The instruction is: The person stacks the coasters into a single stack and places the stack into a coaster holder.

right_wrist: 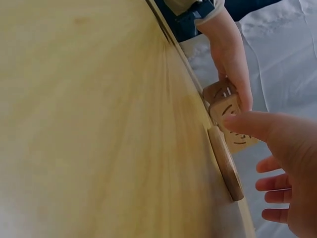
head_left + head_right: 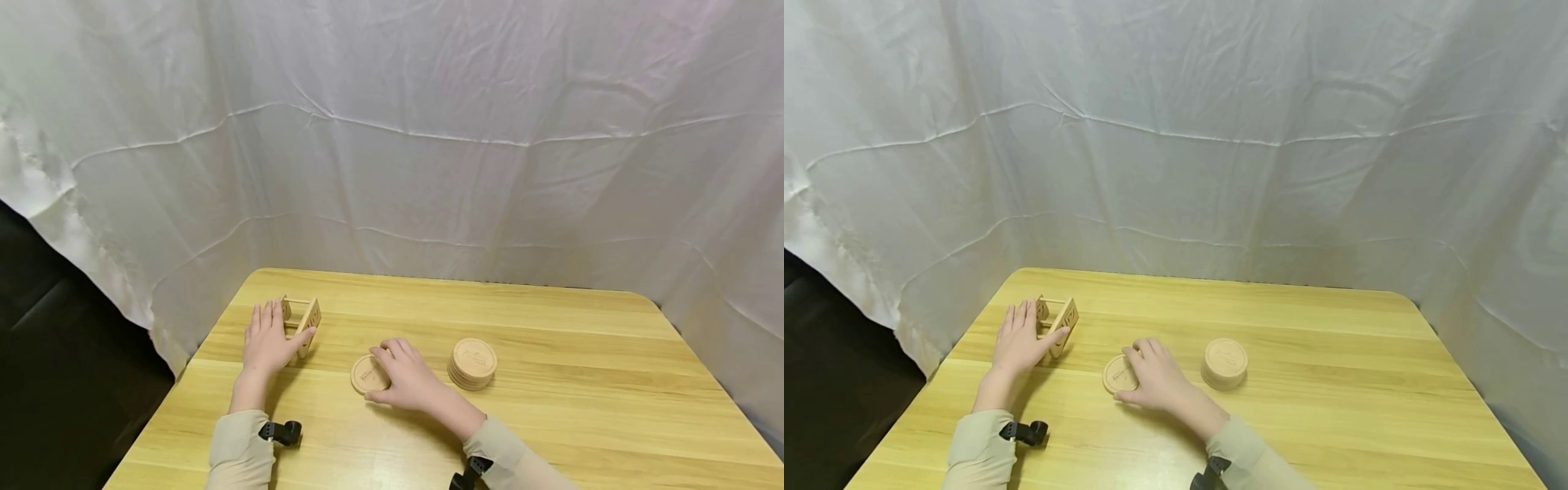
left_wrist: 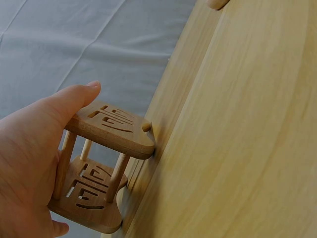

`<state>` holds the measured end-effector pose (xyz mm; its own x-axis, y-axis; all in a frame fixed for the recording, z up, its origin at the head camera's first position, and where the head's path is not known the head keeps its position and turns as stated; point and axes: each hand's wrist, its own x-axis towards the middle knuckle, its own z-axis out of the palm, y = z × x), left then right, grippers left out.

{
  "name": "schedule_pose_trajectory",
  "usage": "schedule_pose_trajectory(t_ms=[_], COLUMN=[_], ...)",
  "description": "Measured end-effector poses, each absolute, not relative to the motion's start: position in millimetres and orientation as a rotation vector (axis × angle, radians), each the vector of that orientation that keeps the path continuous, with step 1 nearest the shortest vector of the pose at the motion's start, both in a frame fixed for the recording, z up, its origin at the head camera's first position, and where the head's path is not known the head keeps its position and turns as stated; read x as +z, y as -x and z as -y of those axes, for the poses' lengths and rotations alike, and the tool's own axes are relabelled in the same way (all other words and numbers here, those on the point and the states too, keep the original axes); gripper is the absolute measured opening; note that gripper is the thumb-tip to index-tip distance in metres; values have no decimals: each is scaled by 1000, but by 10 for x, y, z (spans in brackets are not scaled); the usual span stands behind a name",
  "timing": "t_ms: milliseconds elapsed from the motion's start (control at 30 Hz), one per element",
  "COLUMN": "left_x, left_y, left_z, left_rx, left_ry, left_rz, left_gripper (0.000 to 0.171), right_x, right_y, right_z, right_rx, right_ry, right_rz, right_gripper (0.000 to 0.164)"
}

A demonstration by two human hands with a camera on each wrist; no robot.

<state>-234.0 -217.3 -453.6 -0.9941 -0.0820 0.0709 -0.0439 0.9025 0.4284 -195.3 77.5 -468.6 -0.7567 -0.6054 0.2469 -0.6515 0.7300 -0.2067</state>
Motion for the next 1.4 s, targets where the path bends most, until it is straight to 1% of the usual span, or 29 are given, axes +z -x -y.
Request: schedule_pose_trajectory(t_ms=[233, 467, 1400], left_x=[-4541, -4539, -4524], left_y=[2344, 2342, 2325], left_z=[2171, 2173, 2171], left_rx=[-661, -665, -673], left_ry=[-94, -95, -97], left_rz=[2979, 2973, 2974], left_gripper=[110, 109, 110], right_x=[-4731, -4769, -4763], right_y=[2033, 2087, 2141], right_z=[-788, -799, -760], right_rx=[405, 375, 381], right_ry=[-1050, -1069, -1107], right_rz=[2834, 2850, 2868], right_gripper=[87, 85, 81])
